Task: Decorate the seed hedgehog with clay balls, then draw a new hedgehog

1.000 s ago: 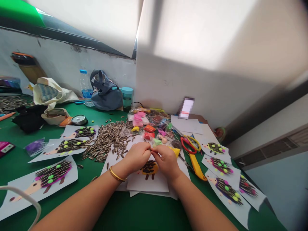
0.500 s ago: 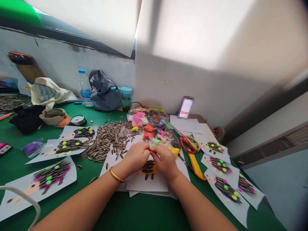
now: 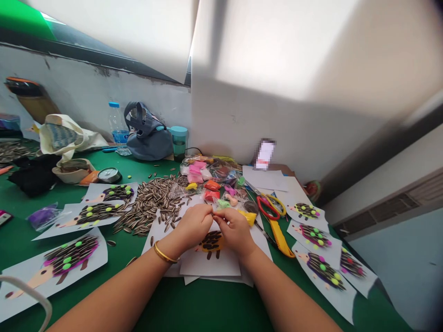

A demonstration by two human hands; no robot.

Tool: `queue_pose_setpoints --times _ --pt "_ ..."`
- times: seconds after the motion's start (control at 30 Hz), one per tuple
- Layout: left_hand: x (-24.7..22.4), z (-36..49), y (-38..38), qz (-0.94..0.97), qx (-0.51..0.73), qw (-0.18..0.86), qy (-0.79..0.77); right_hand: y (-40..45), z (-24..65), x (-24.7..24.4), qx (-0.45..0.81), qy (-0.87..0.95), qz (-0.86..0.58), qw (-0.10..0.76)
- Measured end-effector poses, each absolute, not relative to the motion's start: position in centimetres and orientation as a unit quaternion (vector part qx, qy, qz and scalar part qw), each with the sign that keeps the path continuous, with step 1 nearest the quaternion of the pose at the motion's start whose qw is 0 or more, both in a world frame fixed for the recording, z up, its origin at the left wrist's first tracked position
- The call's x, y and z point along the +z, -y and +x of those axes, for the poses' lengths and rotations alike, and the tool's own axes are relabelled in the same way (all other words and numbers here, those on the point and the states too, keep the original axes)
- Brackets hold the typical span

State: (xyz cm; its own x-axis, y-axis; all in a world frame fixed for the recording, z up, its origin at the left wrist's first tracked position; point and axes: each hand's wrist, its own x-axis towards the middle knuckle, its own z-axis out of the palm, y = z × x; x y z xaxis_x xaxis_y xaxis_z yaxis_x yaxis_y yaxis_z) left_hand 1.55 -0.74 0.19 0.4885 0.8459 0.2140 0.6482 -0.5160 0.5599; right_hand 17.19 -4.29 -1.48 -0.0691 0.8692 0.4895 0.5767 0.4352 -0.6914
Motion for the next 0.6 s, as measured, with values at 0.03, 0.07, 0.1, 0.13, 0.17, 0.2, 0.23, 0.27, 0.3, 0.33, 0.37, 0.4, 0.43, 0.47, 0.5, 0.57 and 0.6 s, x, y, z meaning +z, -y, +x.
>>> queue_pose_setpoints --times 0.03,0.07,0.1,0.13,0.17,0.2,0.23,0.27,0.3,0.33,0.37,0.4,0.43,0.47,0.5,0.57,0.6 --pt "0.24 1.52 0.69 0.838 0.238 0.206 -0.445 4.27 17.19 -1.49 0.164 0.712 -0.508 0.456" --pt "0.27 1.5 0.63 0.838 0.239 0.205 -0.445 4.25 17.19 -1.51 0.168 0.711 -0.51 0.455" --pt "0.29 1.49 0.58 0.838 0.24 0.205 -0.445 4.23 17.18 -1.53 0.171 0.709 -0.513 0.453" --pt "0.29 1.49 0.54 0.837 0.242 0.207 -0.445 4.21 17.18 -1.56 0.175 0.707 -0.515 0.452" --pt "0.28 1.49 0.52 0.836 0.245 0.209 -0.444 4.19 17.16 -1.59 0.178 0.706 -0.516 0.45" --pt "0.25 1.5 0.51 0.834 0.249 0.211 -0.444 4.17 17.15 -1.63 0.182 0.705 -0.518 0.449" --pt "0.2 1.51 0.52 0.833 0.253 0.213 -0.444 4.15 17.14 -1.66 0.184 0.704 -0.518 0.449" --pt "0.13 1.51 0.52 0.831 0.256 0.214 -0.445 4.12 17.13 -1.7 0.187 0.704 -0.518 0.449" --pt "0.05 1.51 0.52 0.83 0.258 0.214 -0.446 4.09 17.13 -1.74 0.19 0.703 -0.518 0.449" --pt "-0.05 1.51 0.5 0.83 0.259 0.213 -0.446 4.06 17.13 -1.78 0.193 0.701 -0.52 0.449" --pt "-0.16 1.5 0.47 0.83 0.259 0.214 -0.445 4.03 17.13 -1.82 0.195 0.698 -0.522 0.449" --pt "-0.27 1.49 0.41 0.83 0.26 0.216 -0.443 4.0 17.14 -1.86 0.198 0.695 -0.524 0.45" --pt "-0.36 1.48 0.34 0.831 0.261 0.219 -0.44 3.98 17.16 -1.9 0.201 0.693 -0.526 0.451" --pt "-0.44 1.48 0.26 0.831 0.262 0.222 -0.437 3.95 17.17 -1.93 0.205 0.69 -0.527 0.452" --pt "-0.48 1.48 0.17 0.832 0.261 0.225 -0.435 3.93 17.19 -1.95 0.208 0.688 -0.528 0.452" --pt "-0.48 1.48 0.04 0.832 0.258 0.228 -0.434 3.91 17.21 -1.94 0.213 0.687 -0.529 0.45" --pt "-0.43 1.49 0.02 0.832 0.256 0.228 -0.436 3.9 17.21 -1.92 0.214 0.687 -0.531 0.448"
